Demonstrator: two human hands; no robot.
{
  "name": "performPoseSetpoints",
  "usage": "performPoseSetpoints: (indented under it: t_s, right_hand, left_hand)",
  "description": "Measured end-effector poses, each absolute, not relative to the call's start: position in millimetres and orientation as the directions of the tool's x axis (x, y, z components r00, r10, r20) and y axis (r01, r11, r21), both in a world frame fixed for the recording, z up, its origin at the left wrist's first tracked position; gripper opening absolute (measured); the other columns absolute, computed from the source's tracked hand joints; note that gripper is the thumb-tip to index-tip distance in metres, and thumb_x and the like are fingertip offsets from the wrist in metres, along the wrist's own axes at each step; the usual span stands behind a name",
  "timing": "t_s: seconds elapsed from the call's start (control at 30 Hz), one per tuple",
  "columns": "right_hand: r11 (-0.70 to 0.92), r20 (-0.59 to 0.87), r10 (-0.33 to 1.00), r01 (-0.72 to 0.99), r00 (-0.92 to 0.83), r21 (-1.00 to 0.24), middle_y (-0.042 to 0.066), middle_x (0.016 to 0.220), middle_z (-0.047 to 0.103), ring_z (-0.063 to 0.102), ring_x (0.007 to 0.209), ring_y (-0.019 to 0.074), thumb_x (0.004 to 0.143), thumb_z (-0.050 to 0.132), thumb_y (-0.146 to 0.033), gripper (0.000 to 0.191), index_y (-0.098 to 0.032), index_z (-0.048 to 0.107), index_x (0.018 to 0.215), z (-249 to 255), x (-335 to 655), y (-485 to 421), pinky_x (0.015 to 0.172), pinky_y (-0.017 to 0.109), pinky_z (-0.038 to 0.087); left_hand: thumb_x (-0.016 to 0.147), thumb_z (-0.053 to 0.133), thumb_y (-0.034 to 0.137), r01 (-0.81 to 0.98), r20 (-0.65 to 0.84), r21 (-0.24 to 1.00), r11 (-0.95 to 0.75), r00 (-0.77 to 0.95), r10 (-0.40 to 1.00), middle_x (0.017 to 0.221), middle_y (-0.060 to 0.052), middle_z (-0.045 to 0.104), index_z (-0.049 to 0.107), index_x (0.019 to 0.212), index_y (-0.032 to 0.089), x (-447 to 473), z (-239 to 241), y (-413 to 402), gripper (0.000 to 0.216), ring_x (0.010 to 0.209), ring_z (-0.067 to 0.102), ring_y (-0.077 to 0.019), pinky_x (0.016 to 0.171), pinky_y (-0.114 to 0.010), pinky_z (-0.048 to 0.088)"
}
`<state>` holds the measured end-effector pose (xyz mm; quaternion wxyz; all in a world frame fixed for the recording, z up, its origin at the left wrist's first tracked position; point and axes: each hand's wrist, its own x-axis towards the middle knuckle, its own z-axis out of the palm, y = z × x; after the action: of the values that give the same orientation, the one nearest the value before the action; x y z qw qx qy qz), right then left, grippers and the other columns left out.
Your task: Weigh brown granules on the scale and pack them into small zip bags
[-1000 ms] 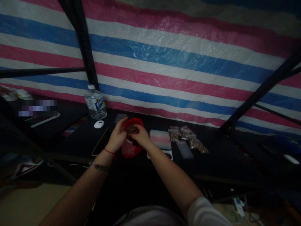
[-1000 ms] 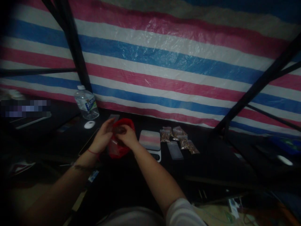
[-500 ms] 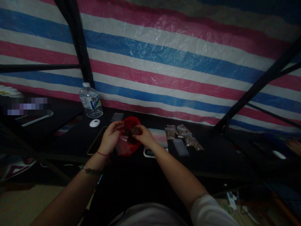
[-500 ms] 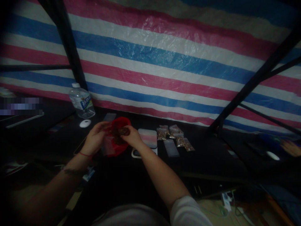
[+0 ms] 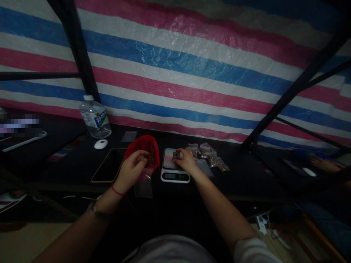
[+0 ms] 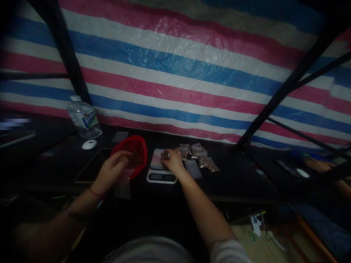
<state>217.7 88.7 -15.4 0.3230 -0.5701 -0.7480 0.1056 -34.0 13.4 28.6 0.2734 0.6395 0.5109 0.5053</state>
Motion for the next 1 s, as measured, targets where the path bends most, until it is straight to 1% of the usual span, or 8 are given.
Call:
performPoseSetpoints:
  t_s: [0.1, 0.2, 0.3, 0.43, 0.57, 0.7, 0.83, 1.0]
  right_hand:
    - [0.356, 0.401, 0.905, 0.762, -0.138, -0.541, 0.011, 0.12, 0.059, 0.046, 0.118, 0.027, 0.061, 0.074, -0.024, 0.059, -0.016, 0.058, 0.117, -3, 220, 79, 0.103, 0.045, 0.031]
    - [0.444, 0.456, 0.876, 0.633, -0.157, -0.635, 0.01, 0.122, 0.057, 0.048, 0.117, 0.0233, 0.07, 0.068, -0.026, 0.051, -0.018, 0.057, 0.118, 20, 213, 51, 0.102, 0.041, 0.034]
    - [0.459, 0.282, 0.855, 0.382, -0.434, -0.802, 0.006, 0.11, 0.064, 0.06, 0.098, 0.0168, 0.082, 0.056, -0.026, 0.037, -0.021, 0.056, 0.119, 37, 201, 13, 0.085, 0.03, 0.046]
    - [0.375, 0.086, 0.799, 0.382, -0.595, -0.845, 0.001, 0.08, 0.068, 0.061, 0.072, 0.0136, 0.078, 0.057, -0.016, 0.018, -0.018, 0.069, 0.092, 35, 190, -17, 0.065, 0.023, 0.045]
    - [0.271, 0.122, 0.907, 0.339, -0.402, -0.901, 0.0, 0.072, 0.067, 0.059, 0.065, 0.012, 0.074, 0.061, -0.016, 0.009, -0.016, 0.069, 0.079, 25, 190, -18, 0.06, 0.021, 0.042]
    - [0.223, 0.141, 0.943, 0.258, -0.302, -0.94, -0.001, 0.067, 0.063, 0.058, 0.061, 0.0111, 0.072, 0.068, -0.023, 0.013, -0.017, 0.065, 0.083, 21, 195, -18, 0.058, 0.021, 0.043]
    - [0.193, 0.122, 0.919, 0.158, -0.375, -0.968, 0.0, 0.074, 0.062, 0.06, 0.065, 0.0123, 0.083, 0.056, -0.027, 0.023, -0.019, 0.058, 0.105, 22, 202, -24, 0.056, 0.022, 0.046]
    - [0.373, 0.187, 0.872, 0.366, -0.452, -0.853, 0.002, 0.084, 0.066, 0.061, 0.073, 0.0119, 0.087, 0.048, -0.018, 0.02, -0.019, 0.067, 0.094, 32, 208, -25, 0.068, 0.023, 0.047]
  left_hand:
    - [0.078, 0.053, 0.032, 0.31, 0.364, 0.883, -0.352, 0.018, 0.931, 0.072, 0.001, 0.058, 0.059, 0.096, 0.016, -18, 27, 4, 0.024, 0.066, 0.059, -0.0139, 0.063, -0.025, 0.049]
    - [0.082, 0.052, 0.032, 0.349, 0.402, 0.849, -0.397, 0.063, 0.914, 0.074, 0.001, 0.058, 0.055, 0.102, 0.016, -5, 24, -7, 0.026, 0.064, 0.058, -0.0125, 0.057, -0.022, 0.047]
    - [0.084, 0.051, 0.028, 0.435, 0.501, 0.727, -0.532, 0.194, 0.843, 0.077, -0.001, 0.059, 0.054, 0.106, 0.017, 2, 18, -17, 0.025, 0.067, 0.059, -0.0129, 0.059, -0.023, 0.047]
    - [0.083, 0.054, 0.024, 0.405, 0.574, 0.608, -0.683, 0.37, 0.731, 0.082, -0.003, 0.061, 0.056, 0.106, 0.019, 6, 12, -23, 0.024, 0.073, 0.061, -0.0139, 0.066, -0.026, 0.05]
    - [0.071, 0.069, 0.031, 0.349, 0.474, 0.764, -0.543, 0.268, 0.839, 0.088, -0.003, 0.063, 0.054, 0.109, 0.018, 6, 12, -17, 0.043, 0.079, 0.063, -0.0167, 0.071, -0.029, 0.053]
    - [0.072, 0.066, 0.031, 0.215, 0.261, 0.924, -0.315, 0.244, 0.934, 0.074, 0.001, 0.066, 0.056, 0.113, 0.018, 7, 12, -10, 0.044, 0.071, 0.066, -0.016, 0.069, -0.029, 0.054]
    - [0.074, 0.063, 0.031, 0.225, 0.198, 0.938, -0.265, 0.28, 0.939, 0.079, -0.001, 0.072, 0.058, 0.118, 0.017, 8, 10, -10, 0.047, 0.074, 0.068, -0.0161, 0.073, -0.028, 0.055]
    - [0.08, 0.056, 0.026, 0.364, 0.245, 0.844, -0.393, 0.391, 0.887, 0.084, 0.0, 0.073, 0.053, 0.126, 0.02, 6, 10, -12, 0.046, 0.076, 0.068, -0.014, 0.073, -0.024, 0.053]
